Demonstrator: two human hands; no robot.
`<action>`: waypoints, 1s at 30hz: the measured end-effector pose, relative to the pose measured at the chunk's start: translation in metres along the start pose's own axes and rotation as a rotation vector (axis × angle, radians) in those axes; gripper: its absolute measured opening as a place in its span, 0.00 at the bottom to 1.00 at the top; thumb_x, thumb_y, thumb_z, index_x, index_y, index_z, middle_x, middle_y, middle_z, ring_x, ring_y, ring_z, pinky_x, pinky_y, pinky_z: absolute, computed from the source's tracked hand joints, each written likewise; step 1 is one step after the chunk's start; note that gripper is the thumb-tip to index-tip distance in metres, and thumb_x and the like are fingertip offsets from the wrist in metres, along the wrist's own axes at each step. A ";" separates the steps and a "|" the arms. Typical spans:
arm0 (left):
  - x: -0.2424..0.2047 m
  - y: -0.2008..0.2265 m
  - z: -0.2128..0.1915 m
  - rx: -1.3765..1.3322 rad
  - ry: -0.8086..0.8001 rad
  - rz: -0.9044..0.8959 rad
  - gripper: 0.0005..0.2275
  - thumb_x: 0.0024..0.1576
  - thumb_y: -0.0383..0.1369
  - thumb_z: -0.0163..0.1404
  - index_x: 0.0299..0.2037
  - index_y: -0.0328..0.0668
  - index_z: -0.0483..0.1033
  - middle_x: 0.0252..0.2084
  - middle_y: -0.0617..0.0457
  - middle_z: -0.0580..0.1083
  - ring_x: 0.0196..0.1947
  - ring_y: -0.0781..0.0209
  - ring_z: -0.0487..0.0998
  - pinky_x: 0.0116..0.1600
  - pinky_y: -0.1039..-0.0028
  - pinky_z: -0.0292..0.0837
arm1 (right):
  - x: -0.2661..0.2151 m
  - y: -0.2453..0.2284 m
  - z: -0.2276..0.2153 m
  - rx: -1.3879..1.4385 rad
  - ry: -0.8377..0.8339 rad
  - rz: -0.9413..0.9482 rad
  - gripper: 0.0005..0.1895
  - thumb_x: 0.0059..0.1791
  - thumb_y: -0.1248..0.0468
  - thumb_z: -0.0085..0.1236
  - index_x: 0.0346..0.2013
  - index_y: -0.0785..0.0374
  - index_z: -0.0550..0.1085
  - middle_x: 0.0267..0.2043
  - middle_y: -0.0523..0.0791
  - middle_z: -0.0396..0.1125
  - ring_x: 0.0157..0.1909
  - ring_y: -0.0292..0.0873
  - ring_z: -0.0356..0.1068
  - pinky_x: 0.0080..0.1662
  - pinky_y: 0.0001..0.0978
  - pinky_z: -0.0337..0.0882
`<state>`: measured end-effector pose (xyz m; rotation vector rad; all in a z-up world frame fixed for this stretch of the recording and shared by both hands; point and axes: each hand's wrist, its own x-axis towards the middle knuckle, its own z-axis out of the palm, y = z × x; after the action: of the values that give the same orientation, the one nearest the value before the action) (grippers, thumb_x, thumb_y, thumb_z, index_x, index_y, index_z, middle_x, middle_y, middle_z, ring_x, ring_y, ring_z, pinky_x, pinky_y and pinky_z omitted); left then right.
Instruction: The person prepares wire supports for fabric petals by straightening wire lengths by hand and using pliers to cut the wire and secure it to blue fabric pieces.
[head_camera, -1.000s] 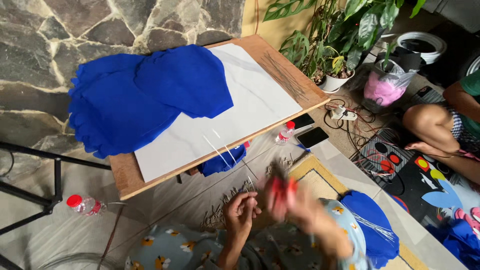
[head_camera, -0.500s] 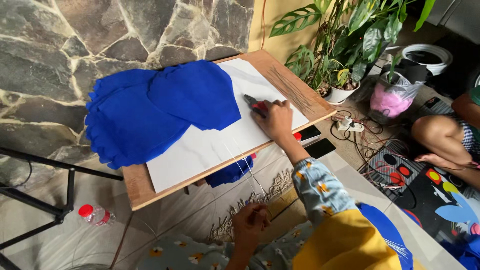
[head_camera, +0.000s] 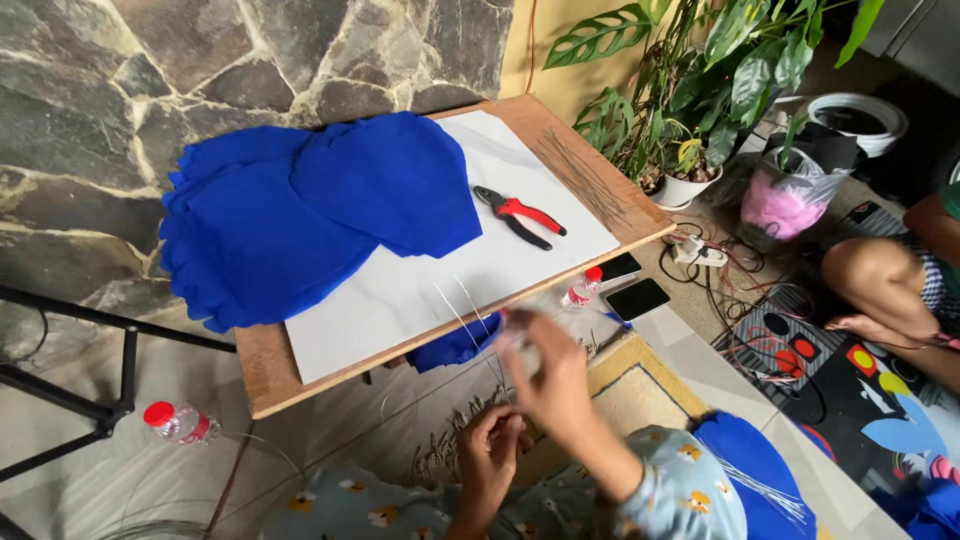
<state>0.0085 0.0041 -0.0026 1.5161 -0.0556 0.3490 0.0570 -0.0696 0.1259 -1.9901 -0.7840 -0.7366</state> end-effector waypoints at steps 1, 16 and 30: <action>-0.001 -0.002 0.000 0.002 0.000 -0.003 0.08 0.51 0.31 0.44 0.28 0.37 0.75 0.15 0.51 0.72 0.16 0.64 0.74 0.23 0.74 0.70 | -0.008 0.001 0.006 0.002 -0.001 0.003 0.03 0.44 0.68 0.47 0.28 0.64 0.68 0.34 0.49 0.67 0.36 0.43 0.69 0.38 0.29 0.70; -0.005 -0.013 0.007 0.292 0.024 0.114 0.07 0.48 0.35 0.46 0.28 0.48 0.79 0.14 0.61 0.74 0.15 0.69 0.75 0.26 0.77 0.70 | 0.005 0.056 -0.009 -0.079 0.019 0.272 0.20 0.37 0.86 0.41 0.30 0.64 0.75 0.24 0.45 0.71 0.12 0.32 0.63 0.15 0.16 0.71; 0.041 -0.217 0.038 -0.428 -0.816 -1.029 0.19 0.59 0.42 0.44 0.18 0.40 0.68 0.12 0.54 0.61 0.11 0.71 0.55 0.20 0.81 0.46 | 0.144 0.274 -0.009 -0.829 -0.211 0.311 0.08 0.37 0.72 0.40 0.25 0.61 0.68 0.23 0.56 0.65 0.29 0.65 0.65 0.30 0.51 0.64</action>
<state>0.1102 -0.0290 -0.1997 1.0008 0.0136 -1.0466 0.3517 -0.1628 0.1012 -2.8858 -0.2632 -0.7344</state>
